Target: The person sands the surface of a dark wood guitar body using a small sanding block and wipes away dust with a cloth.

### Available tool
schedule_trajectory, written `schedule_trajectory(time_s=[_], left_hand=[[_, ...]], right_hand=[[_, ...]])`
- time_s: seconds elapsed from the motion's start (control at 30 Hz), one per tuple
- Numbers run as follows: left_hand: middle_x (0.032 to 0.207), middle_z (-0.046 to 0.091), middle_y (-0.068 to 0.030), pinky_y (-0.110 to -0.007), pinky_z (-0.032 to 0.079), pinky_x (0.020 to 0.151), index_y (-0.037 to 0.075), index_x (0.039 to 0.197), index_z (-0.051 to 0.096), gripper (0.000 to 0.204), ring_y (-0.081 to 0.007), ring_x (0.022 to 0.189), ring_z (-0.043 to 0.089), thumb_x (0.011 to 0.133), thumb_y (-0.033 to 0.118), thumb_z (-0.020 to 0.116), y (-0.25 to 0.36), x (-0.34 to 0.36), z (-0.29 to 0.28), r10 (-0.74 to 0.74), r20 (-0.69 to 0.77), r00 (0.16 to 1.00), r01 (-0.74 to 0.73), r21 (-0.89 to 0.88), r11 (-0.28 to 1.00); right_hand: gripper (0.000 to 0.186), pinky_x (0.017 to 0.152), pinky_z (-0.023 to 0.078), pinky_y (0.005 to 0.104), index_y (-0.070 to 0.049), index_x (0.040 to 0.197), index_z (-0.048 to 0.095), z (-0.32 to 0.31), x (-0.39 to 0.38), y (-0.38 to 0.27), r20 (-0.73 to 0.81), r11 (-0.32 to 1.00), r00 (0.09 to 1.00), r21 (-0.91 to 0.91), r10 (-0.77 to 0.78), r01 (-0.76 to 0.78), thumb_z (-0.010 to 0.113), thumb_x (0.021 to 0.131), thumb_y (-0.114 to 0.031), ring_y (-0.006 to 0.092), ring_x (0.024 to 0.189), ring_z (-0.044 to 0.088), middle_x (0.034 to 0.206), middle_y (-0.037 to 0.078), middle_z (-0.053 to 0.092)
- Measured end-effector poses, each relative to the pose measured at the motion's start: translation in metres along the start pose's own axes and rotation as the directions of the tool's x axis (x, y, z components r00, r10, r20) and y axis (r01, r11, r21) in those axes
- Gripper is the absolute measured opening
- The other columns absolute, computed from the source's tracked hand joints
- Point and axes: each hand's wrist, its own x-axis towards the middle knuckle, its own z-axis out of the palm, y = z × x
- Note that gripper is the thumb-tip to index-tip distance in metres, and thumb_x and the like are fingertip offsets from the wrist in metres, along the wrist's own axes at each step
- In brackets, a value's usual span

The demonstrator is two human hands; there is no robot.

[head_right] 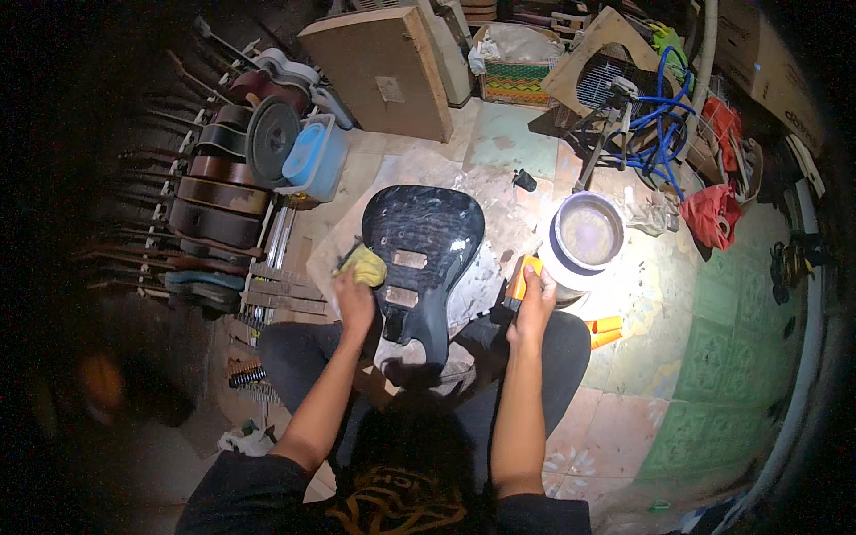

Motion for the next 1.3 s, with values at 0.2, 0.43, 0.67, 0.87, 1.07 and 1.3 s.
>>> schedule_trajectory(time_s=[0.2, 0.43, 0.67, 0.87, 1.07, 1.3], left_hand=[[0.159, 0.028, -0.0318, -0.054, 0.022, 0.121, 0.004, 0.158, 0.027, 0.073, -0.0515, 0.148, 0.023, 0.098, 0.031, 0.057, 0.032, 0.064, 0.064, 0.129, 0.181, 0.975, -0.146, 0.088, 0.985], [0.149, 0.047, -0.0275, -0.050, 0.029, 0.119, 0.009, 0.146, 0.050, 0.057, -0.0451, 0.142, 0.039, 0.090, 0.020, 0.057, 0.046, 0.136, 0.087, 0.301, 0.091, 0.949, -0.304, 0.023, 0.952], [0.137, 0.060, -0.0225, -0.048, 0.035, 0.116, 0.010, 0.130, 0.066, 0.048, -0.0407, 0.135, 0.050, 0.083, 0.014, 0.058, 0.103, 0.149, 0.106, 0.532, 0.166, 0.830, -0.514, -0.142, 0.846], [0.134, 0.062, -0.0230, -0.051, 0.036, 0.115, 0.011, 0.128, 0.068, 0.048, -0.0402, 0.133, 0.051, 0.082, 0.012, 0.056, 0.134, 0.127, 0.117, 0.641, 0.221, 0.735, -0.601, -0.225, 0.767], [0.127, 0.066, -0.0201, -0.050, 0.034, 0.117, 0.005, 0.113, 0.071, 0.040, -0.0396, 0.133, 0.052, 0.079, 0.006, 0.050, 0.145, 0.109, 0.111, 0.728, 0.301, 0.616, -0.606, -0.409, 0.682], [0.115, 0.071, -0.0185, -0.051, 0.035, 0.116, 0.004, 0.095, 0.074, 0.032, -0.0372, 0.126, 0.059, 0.077, 0.001, 0.048, 0.125, 0.069, 0.102, 0.809, 0.313, 0.498, -0.591, -0.560, 0.581]], right_hand=[[0.029, 0.084, 0.053, 0.0316, -0.006, 0.124, 0.055, 0.000, -0.012, -0.019, -0.061, 0.998, 0.997, 0.032, 0.049, -0.047, 0.064, 0.099, -0.018, 0.0158, 0.098, 0.064, 0.112, 0.007, 0.065], [0.036, 0.089, 0.050, 0.0310, -0.009, 0.128, 0.054, 0.020, -0.025, -0.035, -0.018, 0.986, 0.987, 0.055, 0.157, -0.156, 0.064, 0.098, -0.028, 0.0151, 0.102, 0.061, 0.113, 0.004, 0.063], [0.036, 0.092, 0.049, 0.0314, -0.009, 0.129, 0.053, 0.022, -0.028, -0.033, 0.066, 0.981, 0.984, 0.091, 0.166, -0.171, 0.062, 0.099, -0.026, 0.0153, 0.106, 0.061, 0.117, 0.004, 0.062], [0.033, 0.088, 0.051, 0.0302, -0.010, 0.126, 0.055, 0.023, -0.028, -0.038, 0.054, 0.974, 0.981, 0.118, 0.186, -0.192, 0.063, 0.099, -0.027, 0.0145, 0.102, 0.063, 0.113, 0.003, 0.064], [0.029, 0.082, 0.052, 0.0297, -0.012, 0.121, 0.056, 0.024, -0.031, -0.038, 0.067, 0.977, 0.985, 0.128, 0.162, -0.170, 0.063, 0.099, -0.029, 0.0134, 0.095, 0.063, 0.106, 0.002, 0.064], [0.027, 0.084, 0.050, 0.0309, -0.012, 0.118, 0.057, 0.022, -0.031, -0.035, 0.090, 0.974, 0.985, 0.158, 0.149, -0.162, 0.063, 0.099, -0.029, 0.0140, 0.097, 0.061, 0.106, 0.002, 0.063]])
